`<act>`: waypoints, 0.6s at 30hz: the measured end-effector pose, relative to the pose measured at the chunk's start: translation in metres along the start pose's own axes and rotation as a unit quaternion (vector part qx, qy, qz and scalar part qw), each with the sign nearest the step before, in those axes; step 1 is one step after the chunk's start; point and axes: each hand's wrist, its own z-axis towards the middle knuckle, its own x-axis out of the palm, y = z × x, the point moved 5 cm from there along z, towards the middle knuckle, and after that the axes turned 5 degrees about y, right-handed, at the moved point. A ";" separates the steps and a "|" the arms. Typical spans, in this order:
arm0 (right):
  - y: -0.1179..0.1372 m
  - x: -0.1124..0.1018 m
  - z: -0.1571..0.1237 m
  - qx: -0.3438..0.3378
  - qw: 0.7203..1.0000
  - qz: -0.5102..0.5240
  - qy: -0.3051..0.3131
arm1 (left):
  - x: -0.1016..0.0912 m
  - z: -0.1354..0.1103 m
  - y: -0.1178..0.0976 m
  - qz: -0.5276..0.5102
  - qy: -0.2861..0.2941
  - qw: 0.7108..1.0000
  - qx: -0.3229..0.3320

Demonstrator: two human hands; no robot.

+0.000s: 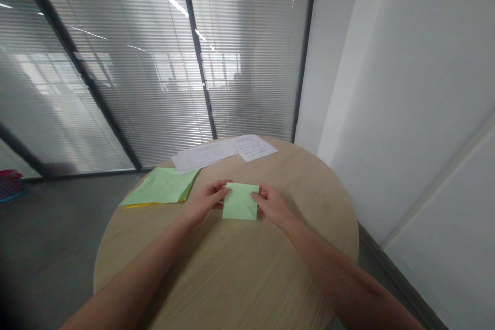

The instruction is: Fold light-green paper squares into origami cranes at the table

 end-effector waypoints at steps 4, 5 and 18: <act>0.000 -0.005 0.000 -0.009 0.999 -0.021 -0.042 | 0.019 -0.005 0.011 0.049 0.108 0.989 -0.084; 0.001 -0.006 0.000 -0.010 0.999 -0.018 -0.043 | 0.020 -0.005 0.012 0.050 0.099 0.990 -0.084; -0.009 0.000 0.002 0.044 0.998 -0.012 0.035 | 0.016 0.000 0.014 0.018 0.072 0.995 -0.065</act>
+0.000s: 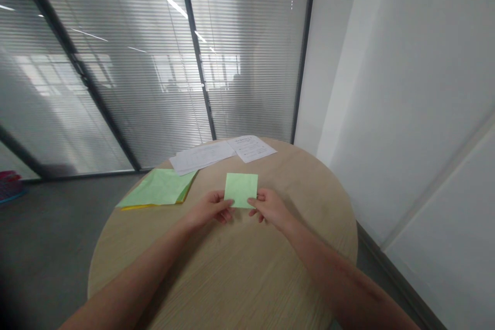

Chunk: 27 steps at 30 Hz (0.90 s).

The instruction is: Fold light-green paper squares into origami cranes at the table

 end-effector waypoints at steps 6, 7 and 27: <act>0.007 -0.002 -0.004 0.004 0.999 0.042 0.013 | -0.003 0.001 -0.003 -0.005 -0.008 1.000 0.015; 0.008 -0.003 -0.005 0.005 0.998 0.053 0.016 | -0.004 0.002 -0.004 -0.008 -0.010 1.000 0.017; 0.007 -0.013 0.000 -0.013 0.999 0.038 -0.010 | -0.010 0.001 0.003 -0.038 0.065 0.997 0.027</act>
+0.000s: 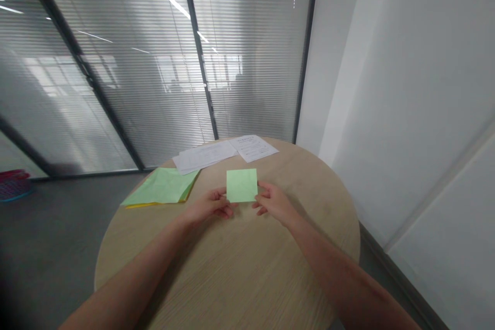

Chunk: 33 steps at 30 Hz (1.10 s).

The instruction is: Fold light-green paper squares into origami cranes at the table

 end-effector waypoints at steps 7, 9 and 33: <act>-0.001 0.003 -0.005 0.021 0.997 -0.057 0.056 | -0.014 -0.005 -0.006 -0.009 -0.142 0.990 0.016; -0.003 0.005 -0.006 0.023 0.995 -0.071 0.065 | -0.015 -0.006 -0.007 0.014 -0.153 0.988 0.003; 0.009 0.014 -0.009 -0.106 0.992 -0.049 0.049 | 0.019 -0.003 -0.017 0.068 -0.109 0.991 0.039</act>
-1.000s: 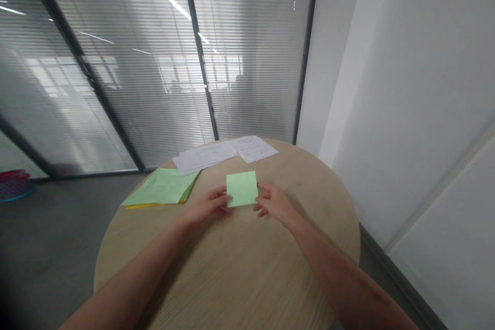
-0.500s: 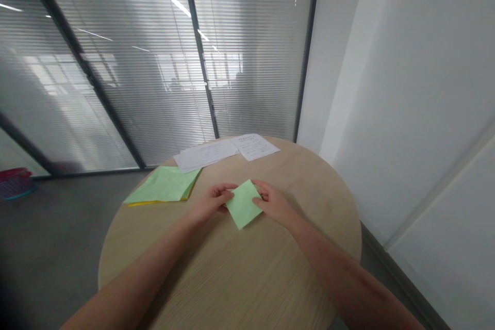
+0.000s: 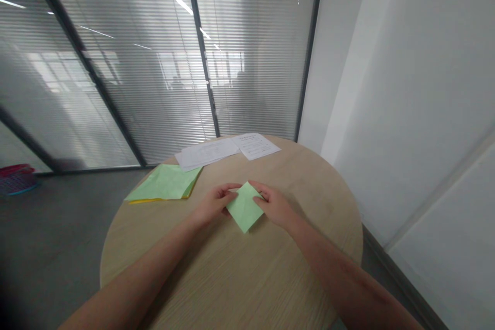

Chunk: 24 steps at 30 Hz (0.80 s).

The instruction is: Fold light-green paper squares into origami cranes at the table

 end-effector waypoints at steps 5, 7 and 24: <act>0.013 -0.001 -0.003 -0.045 0.995 -0.088 -0.007 | 0.000 -0.001 -0.001 -0.005 -0.019 1.000 0.009; 0.016 0.000 -0.003 -0.065 0.992 -0.109 -0.003 | 0.000 -0.001 -0.002 -0.008 -0.022 1.000 0.014; 0.029 0.004 -0.008 -0.095 0.972 -0.216 0.015 | 0.001 -0.004 -0.009 -0.036 -0.051 0.998 0.009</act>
